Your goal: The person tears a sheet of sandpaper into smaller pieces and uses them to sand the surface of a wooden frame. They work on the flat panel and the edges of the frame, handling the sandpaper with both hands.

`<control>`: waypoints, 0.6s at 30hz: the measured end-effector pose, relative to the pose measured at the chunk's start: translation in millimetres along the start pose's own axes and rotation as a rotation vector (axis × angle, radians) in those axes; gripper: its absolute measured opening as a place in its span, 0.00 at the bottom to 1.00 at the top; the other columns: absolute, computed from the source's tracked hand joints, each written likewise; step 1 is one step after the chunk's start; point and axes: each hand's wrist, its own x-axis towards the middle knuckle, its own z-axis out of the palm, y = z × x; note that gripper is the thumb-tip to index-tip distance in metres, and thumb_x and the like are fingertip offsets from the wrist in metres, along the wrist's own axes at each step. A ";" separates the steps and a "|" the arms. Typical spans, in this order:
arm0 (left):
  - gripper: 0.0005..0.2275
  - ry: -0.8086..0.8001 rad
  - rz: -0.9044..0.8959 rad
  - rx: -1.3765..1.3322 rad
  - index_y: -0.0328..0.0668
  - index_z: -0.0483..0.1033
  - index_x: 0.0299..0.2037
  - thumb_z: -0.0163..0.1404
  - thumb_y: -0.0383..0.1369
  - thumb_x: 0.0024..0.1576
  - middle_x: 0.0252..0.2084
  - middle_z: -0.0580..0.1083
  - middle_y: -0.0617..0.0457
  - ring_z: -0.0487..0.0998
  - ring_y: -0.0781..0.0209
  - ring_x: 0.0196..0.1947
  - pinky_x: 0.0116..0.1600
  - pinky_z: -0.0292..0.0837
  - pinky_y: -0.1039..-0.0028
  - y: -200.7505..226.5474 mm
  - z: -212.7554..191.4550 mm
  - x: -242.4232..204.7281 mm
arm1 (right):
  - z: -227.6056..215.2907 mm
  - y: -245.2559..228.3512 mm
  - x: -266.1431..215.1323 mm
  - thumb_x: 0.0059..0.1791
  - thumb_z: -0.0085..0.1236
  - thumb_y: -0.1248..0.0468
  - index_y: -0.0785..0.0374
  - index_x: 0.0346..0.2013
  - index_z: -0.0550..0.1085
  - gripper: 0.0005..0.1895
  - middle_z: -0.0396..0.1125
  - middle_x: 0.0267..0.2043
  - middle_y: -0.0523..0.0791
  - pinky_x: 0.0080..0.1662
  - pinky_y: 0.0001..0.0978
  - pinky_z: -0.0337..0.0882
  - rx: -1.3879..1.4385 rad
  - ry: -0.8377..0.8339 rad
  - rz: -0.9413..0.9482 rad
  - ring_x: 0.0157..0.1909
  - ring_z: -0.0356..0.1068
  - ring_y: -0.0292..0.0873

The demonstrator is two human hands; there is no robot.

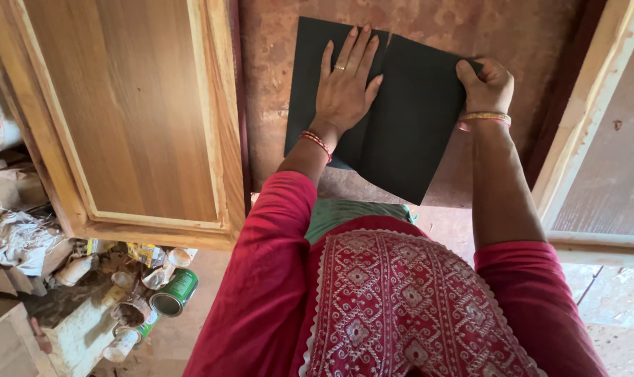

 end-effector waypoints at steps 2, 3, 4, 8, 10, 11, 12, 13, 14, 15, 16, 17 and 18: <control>0.30 -0.015 -0.002 -0.003 0.44 0.55 0.75 0.48 0.46 0.67 0.79 0.49 0.54 0.46 0.58 0.79 0.79 0.39 0.48 -0.6 -3.4 2.2 | 0.1 2.8 -0.6 0.52 0.66 0.69 0.67 0.36 0.79 0.04 0.73 0.31 0.39 0.35 0.24 0.71 -0.006 0.015 -0.023 0.30 0.69 0.30; 0.30 -0.020 -0.005 -0.009 0.44 0.55 0.75 0.48 0.47 0.66 0.79 0.49 0.54 0.46 0.58 0.79 0.79 0.39 0.48 -0.8 -5.7 4.2 | 0.2 2.5 0.8 0.52 0.66 0.69 0.67 0.36 0.79 0.04 0.73 0.31 0.39 0.35 0.24 0.71 -0.048 0.012 -0.052 0.30 0.69 0.30; 0.30 -0.025 -0.007 -0.015 0.44 0.55 0.75 0.48 0.47 0.66 0.79 0.49 0.54 0.46 0.58 0.79 0.79 0.39 0.48 -2.0 -8.0 7.0 | 1.2 2.1 2.0 0.53 0.67 0.69 0.68 0.37 0.79 0.04 0.73 0.31 0.39 0.35 0.24 0.71 -0.089 0.009 -0.080 0.31 0.69 0.30; 0.32 -0.060 -0.039 -0.033 0.45 0.54 0.76 0.49 0.49 0.65 0.79 0.49 0.54 0.46 0.58 0.79 0.79 0.38 0.49 6.5 -7.7 3.3 | -8.3 5.8 -11.1 0.52 0.68 0.68 0.67 0.40 0.80 0.05 0.75 0.33 0.40 0.37 0.23 0.72 -0.079 0.082 -0.091 0.32 0.71 0.30; 0.33 -0.061 -0.091 -0.035 0.44 0.54 0.75 0.49 0.51 0.63 0.78 0.50 0.53 0.46 0.57 0.78 0.79 0.37 0.48 2.3 -13.6 6.8 | -2.0 -4.4 -6.8 0.52 0.68 0.67 0.69 0.41 0.81 0.07 0.75 0.34 0.41 0.37 0.24 0.72 -0.034 0.088 -0.122 0.33 0.71 0.31; 0.33 -0.077 -0.102 -0.035 0.44 0.54 0.74 0.49 0.51 0.63 0.78 0.50 0.53 0.46 0.57 0.78 0.78 0.37 0.48 1.8 -14.6 6.8 | -2.0 -8.8 -8.6 0.53 0.67 0.66 0.68 0.40 0.81 0.06 0.75 0.33 0.40 0.35 0.24 0.71 -0.040 0.076 -0.072 0.31 0.70 0.31; 0.33 -0.093 -0.114 -0.035 0.44 0.54 0.74 0.48 0.51 0.63 0.78 0.50 0.53 0.46 0.56 0.78 0.78 0.37 0.48 0.8 -14.5 6.6 | -3.2 -12.7 -10.6 0.53 0.67 0.65 0.66 0.39 0.81 0.06 0.74 0.32 0.39 0.33 0.24 0.70 -0.046 0.063 -0.022 0.30 0.69 0.31; 0.33 -0.118 -0.120 -0.043 0.45 0.54 0.74 0.48 0.51 0.63 0.78 0.49 0.52 0.46 0.56 0.78 0.78 0.37 0.47 3.6 -12.1 4.1 | -8.9 -13.6 -19.2 0.53 0.66 0.63 0.64 0.39 0.81 0.07 0.74 0.31 0.39 0.31 0.24 0.69 -0.057 0.058 0.036 0.29 0.69 0.31; 0.32 -0.070 -0.103 -0.039 0.44 0.54 0.74 0.47 0.50 0.65 0.78 0.49 0.52 0.46 0.55 0.78 0.78 0.37 0.47 5.7 -9.3 2.4 | -16.0 -14.5 -27.7 0.54 0.63 0.57 0.64 0.37 0.79 0.12 0.71 0.28 0.39 0.28 0.28 0.66 -0.139 0.051 0.188 0.26 0.67 0.33; 0.30 -0.019 -0.084 -0.029 0.44 0.54 0.75 0.47 0.49 0.66 0.78 0.49 0.52 0.46 0.55 0.79 0.78 0.38 0.47 5.5 -7.8 4.9 | -21.4 -16.7 -33.3 0.55 0.61 0.51 0.63 0.36 0.78 0.17 0.69 0.26 0.40 0.24 0.33 0.64 -0.214 0.040 0.338 0.24 0.65 0.36; 0.29 0.032 -0.066 -0.020 0.43 0.54 0.75 0.46 0.48 0.68 0.79 0.49 0.51 0.46 0.54 0.79 0.79 0.38 0.47 5.0 -6.2 9.2 | -25.7 -18.0 -39.6 0.56 0.58 0.45 0.62 0.34 0.77 0.22 0.66 0.23 0.41 0.21 0.37 0.61 -0.287 0.026 0.487 0.21 0.63 0.38; 0.28 0.052 -0.063 -0.070 0.43 0.54 0.76 0.46 0.46 0.68 0.79 0.49 0.50 0.46 0.54 0.80 0.79 0.39 0.48 0.9 -6.4 9.5 | -23.9 -16.8 -46.1 0.55 0.61 0.51 0.62 0.35 0.76 0.17 0.65 0.24 0.39 0.23 0.33 0.60 -0.197 -0.035 0.383 0.22 0.61 0.36; 0.27 0.071 -0.059 -0.119 0.44 0.55 0.76 0.45 0.44 0.69 0.80 0.49 0.49 0.46 0.53 0.80 0.79 0.40 0.48 -3.1 -6.4 9.9 | -20.6 -14.3 -52.0 0.55 0.65 0.57 0.63 0.36 0.75 0.12 0.63 0.25 0.38 0.25 0.30 0.59 -0.107 -0.095 0.278 0.24 0.59 0.34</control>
